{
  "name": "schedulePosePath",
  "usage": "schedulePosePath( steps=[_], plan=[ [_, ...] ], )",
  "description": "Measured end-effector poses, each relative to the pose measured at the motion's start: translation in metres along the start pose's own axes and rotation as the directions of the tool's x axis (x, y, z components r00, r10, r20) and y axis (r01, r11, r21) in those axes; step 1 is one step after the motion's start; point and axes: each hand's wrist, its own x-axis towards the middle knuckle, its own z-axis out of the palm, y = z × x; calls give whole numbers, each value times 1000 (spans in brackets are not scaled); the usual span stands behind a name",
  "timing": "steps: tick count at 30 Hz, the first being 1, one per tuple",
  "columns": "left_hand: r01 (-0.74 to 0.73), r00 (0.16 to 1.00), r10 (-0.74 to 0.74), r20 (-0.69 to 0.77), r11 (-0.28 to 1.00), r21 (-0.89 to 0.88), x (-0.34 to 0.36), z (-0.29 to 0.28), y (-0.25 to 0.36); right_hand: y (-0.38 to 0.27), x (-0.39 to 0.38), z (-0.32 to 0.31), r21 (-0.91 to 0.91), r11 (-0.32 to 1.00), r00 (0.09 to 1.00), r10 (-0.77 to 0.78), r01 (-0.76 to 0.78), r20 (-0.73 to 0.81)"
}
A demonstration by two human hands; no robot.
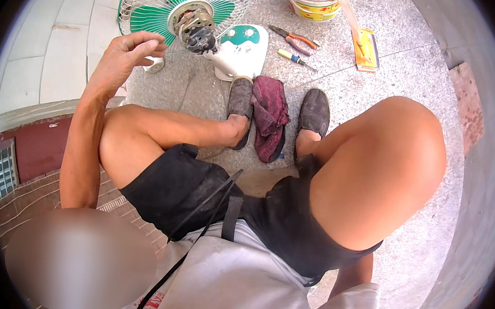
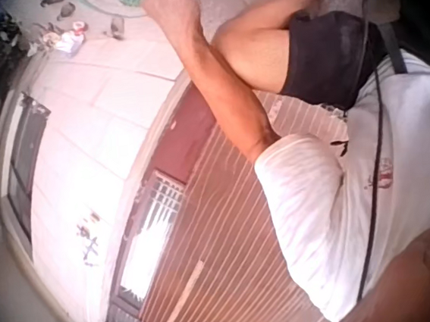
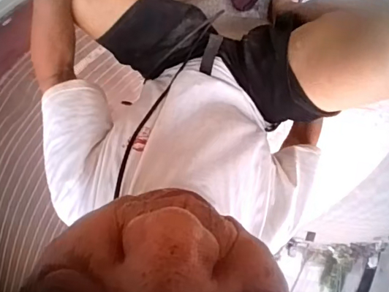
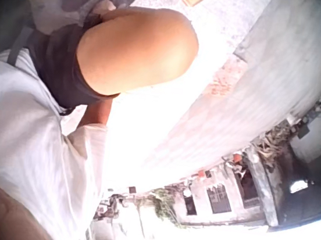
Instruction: The person sits on the floor and uses a screwdriver to tighten screws on the motor housing of a disassembled electric fan. They manipulate the fan's internal components and adjust the position of the fan head while working.
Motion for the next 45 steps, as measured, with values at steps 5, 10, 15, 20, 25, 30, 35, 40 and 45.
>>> schedulePosePath(
  steps=[5, 10, 15, 20, 25, 30, 35, 40, 45],
  plan=[
    [30, 999, -30, -15, 1000, -11, 5, -1, -7, -34, -6, 4, -237, 969, 991, -95, 70, -95],
    [7, 1000, -9, 22, 996, 92, 1, 5, -13, -41, -8, 14, -422, 906, 985, -84, 13, -150],
    [-35, 999, 29, 45, 989, 146, 0, 5, -17, -56, -5, 0, -250, 968, 1000, 7, -4, 11],
    [-56, 996, 43, 73, 983, 177, -1, 3, -11, -36, -4, 6, -186, 982, 999, 12, -18, -31],
    [-103, 988, 92, 122, 991, 84, 3, -19, -20, 23, 3, 11, -70, 989, 990, 136, -132, 49],
    [-26, 986, 40, 161, 996, -88, 9, -16, -43, 93, -2, -16, -122, 964, 958, 251, -235, 141],
    [204, 952, -63, 300, 860, -468, 22, 32, -100, 93, 13, -116, 672, 723, 863, 434, -161, -260],
    [298, 928, 71, 367, 451, -841, 37, 96, -112, -28, -3, -167, 547, 825, 919, 93, 144, -383],
    [267, 934, 211, 287, 118, -956, 44, 115, -133, -120, 2, -53, 380, 922, 996, 92, -80, -14]
  ],
)
